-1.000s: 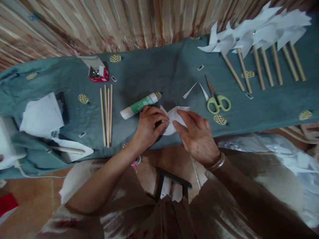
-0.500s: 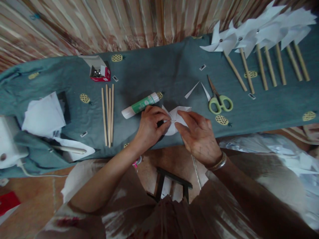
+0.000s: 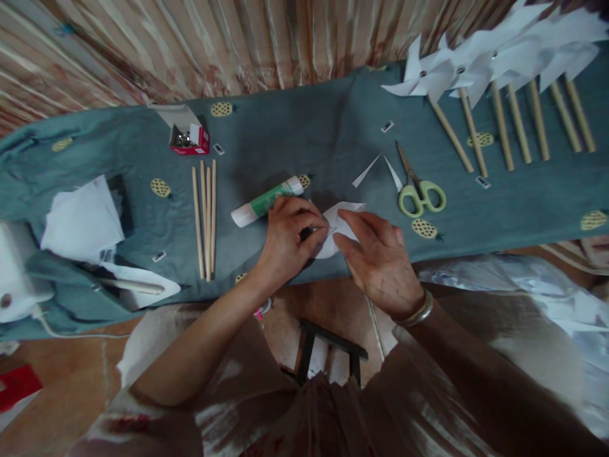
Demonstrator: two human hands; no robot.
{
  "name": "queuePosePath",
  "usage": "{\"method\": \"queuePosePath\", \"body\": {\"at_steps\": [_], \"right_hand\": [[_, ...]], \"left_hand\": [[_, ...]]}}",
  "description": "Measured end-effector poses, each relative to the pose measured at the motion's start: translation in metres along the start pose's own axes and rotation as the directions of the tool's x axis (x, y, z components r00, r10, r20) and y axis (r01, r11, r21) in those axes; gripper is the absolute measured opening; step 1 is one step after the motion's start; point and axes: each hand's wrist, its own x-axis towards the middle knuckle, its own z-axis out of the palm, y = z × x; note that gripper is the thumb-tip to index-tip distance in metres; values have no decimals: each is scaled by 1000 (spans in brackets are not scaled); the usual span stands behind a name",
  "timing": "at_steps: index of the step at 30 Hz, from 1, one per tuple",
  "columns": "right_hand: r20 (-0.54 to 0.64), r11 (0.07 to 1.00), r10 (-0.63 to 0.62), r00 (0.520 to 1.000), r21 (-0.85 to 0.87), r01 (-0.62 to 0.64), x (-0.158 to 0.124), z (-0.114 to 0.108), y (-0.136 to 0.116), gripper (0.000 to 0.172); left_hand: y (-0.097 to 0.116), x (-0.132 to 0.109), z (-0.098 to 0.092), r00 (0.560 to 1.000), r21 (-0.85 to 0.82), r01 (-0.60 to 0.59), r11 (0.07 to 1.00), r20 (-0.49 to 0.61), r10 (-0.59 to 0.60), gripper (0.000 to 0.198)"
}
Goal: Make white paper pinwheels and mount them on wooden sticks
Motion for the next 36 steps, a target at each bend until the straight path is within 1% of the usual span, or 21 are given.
{"method": "queuePosePath", "body": {"at_steps": [6,12,17,21,28,36], "right_hand": [[-33,1000,-18,999,-8,18,2,-1,-1,22],[-1,1000,7,1000,-7,-7,2,-2,-1,26],[40,999,37,999,28,-38,0,-2,-1,28],[42,998,37,998,53,-39,0,0,0,29],[42,999,29,999,27,-31,0,-1,0,30],[-12,1000,-5,1000,-18,5,2,-3,0,25]], "left_hand": [[0,1,2,1000,27,17,1000,25,-17,11],[0,1,5,999,37,39,999,27,-40,10],[0,1,6,999,27,47,999,23,-48,10],[-1,1,7,999,33,46,998,18,-47,11],[1,2,8,998,35,52,998,18,-52,11],[0,2,9,999,20,49,999,-9,-49,8]]}}
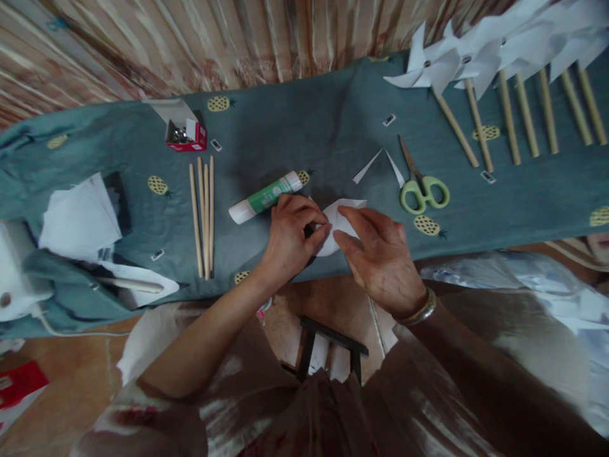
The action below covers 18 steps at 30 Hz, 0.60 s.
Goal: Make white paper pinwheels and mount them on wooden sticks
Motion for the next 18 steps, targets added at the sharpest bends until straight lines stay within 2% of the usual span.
{"method": "queuePosePath", "body": {"at_steps": [7,18], "right_hand": [[-5,999,-19,1000,-50,19,3,-4,-2,22],[-12,999,17,1000,45,-17,-1,2,0,24]], "left_hand": [[2,0,0,1000,-10,-6,1000,-4,6,9],[1,0,2,1000,27,10,1000,-6,-10,9]]}}
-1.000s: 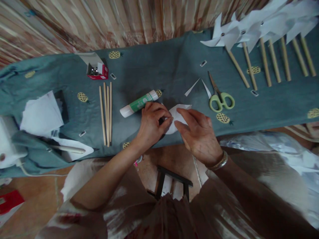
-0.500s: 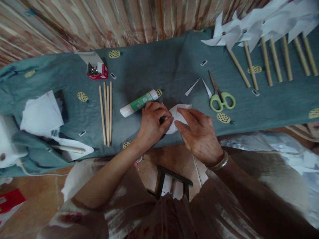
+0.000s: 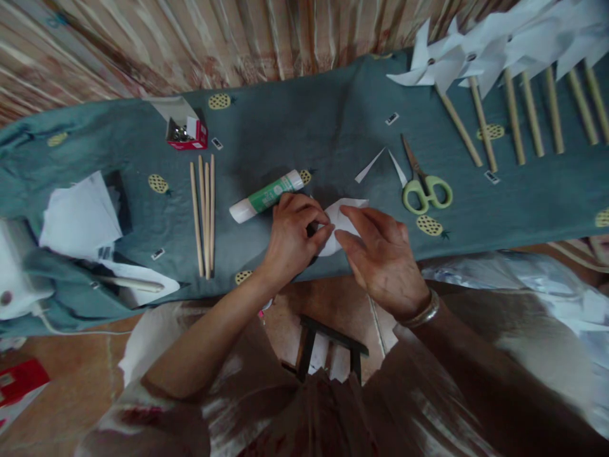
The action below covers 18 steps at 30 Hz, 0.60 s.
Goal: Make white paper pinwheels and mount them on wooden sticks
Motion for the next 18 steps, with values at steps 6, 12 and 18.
{"method": "queuePosePath", "body": {"at_steps": [6,12,18], "right_hand": [[-13,1000,1,1000,-12,-1,1,-1,0,23],[-22,1000,-2,1000,-19,2,1,1,0,24],[-10,1000,7,1000,-29,-8,1,1,1,26]], "left_hand": [[0,-1,1,1000,-4,9,1000,-12,-9,8],[-1,-1,1,1000,1,-2,1000,-13,2,7],[-1,0,1,1000,23,3,1000,8,-3,8]]}}
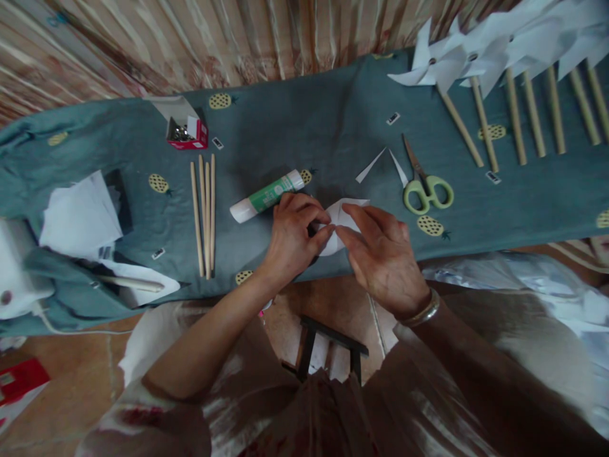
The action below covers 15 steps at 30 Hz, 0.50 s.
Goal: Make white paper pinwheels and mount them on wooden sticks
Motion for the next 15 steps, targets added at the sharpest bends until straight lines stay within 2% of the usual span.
{"method": "queuePosePath", "body": {"at_steps": [6,10,15], "right_hand": [[43,999,31,999,37,-33,-1,1,0,30],[-28,995,56,998,79,-53,0,-2,3,29],[-88,945,269,959,216,-245,3,-8,17,28]], "left_hand": [[0,0,0,1000,1,2,1000,2,-2,7],[0,1,0,1000,-1,-2,1000,4,2,8],[-1,1,0,1000,-1,3,1000,-4,-3,8]]}}
